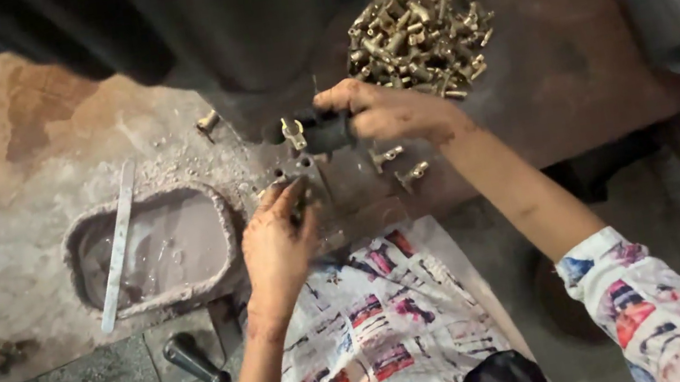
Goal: Processing small brass metal fittings at a workbench using a machine and lubricant paste.
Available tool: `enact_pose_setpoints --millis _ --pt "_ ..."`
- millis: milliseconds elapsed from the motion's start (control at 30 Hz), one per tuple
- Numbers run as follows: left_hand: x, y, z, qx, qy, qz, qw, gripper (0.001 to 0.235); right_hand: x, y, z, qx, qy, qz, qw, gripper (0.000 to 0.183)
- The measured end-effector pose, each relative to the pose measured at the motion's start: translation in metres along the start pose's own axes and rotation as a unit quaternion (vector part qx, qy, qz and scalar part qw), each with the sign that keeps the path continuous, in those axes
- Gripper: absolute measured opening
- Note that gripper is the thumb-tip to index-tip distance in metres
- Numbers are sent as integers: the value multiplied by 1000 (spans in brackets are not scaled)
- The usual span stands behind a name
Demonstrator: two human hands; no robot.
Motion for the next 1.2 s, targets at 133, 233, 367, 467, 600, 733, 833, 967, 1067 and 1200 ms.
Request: enact_pose_setpoints --millis 133,233,367,467,600,733,833,967,1067,1200 --pt "0 13 -28 240 149 -101 954 41 16 -16 7 -50 50 63 995 63" --pt "48 111 16 300 121 -41 945 35 21 -20 35 -73 83 73 991 60" --pt "84 168 65 346 49 -41 936 13 6 -19 13 -31 -20 75 997 59" --pt "83 157 74 172 59 -50 982 17 7 -10 12 -68 5 42 997 57" --pt "81 169 77 195 150 -97 964 14 0 -11 4 -33 16 3 999 57" --pt "73 148 38 12 141 -181 973 16 -3 -7 15 -46 34 -15 998 55" --pt "55 121 10 -133 -81 -90 984 26 -3 -10 2 -2 42 6 999 62" --pt "-22 64 -29 107 149 -58 981 48 -24 26 -50 7 -84 -26 996 57" --pt "-50 -3 -26 33 103 -74 991 37 -36 83 -82 -139 -86 -261 951 61" --pt "-43 -90 8 57 70 -184 979 22 -33 113 -32 104 5 -341 934 50"
Point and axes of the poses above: each hand's wrist, its own x-axis towards the middle knuckle, its own y-axis out of the palm, z = x × y, the point moved 2 cm from there along x, towards the middle knuckle, and after that the axes turned 2 degrees about -y, right-handed, at the moved point
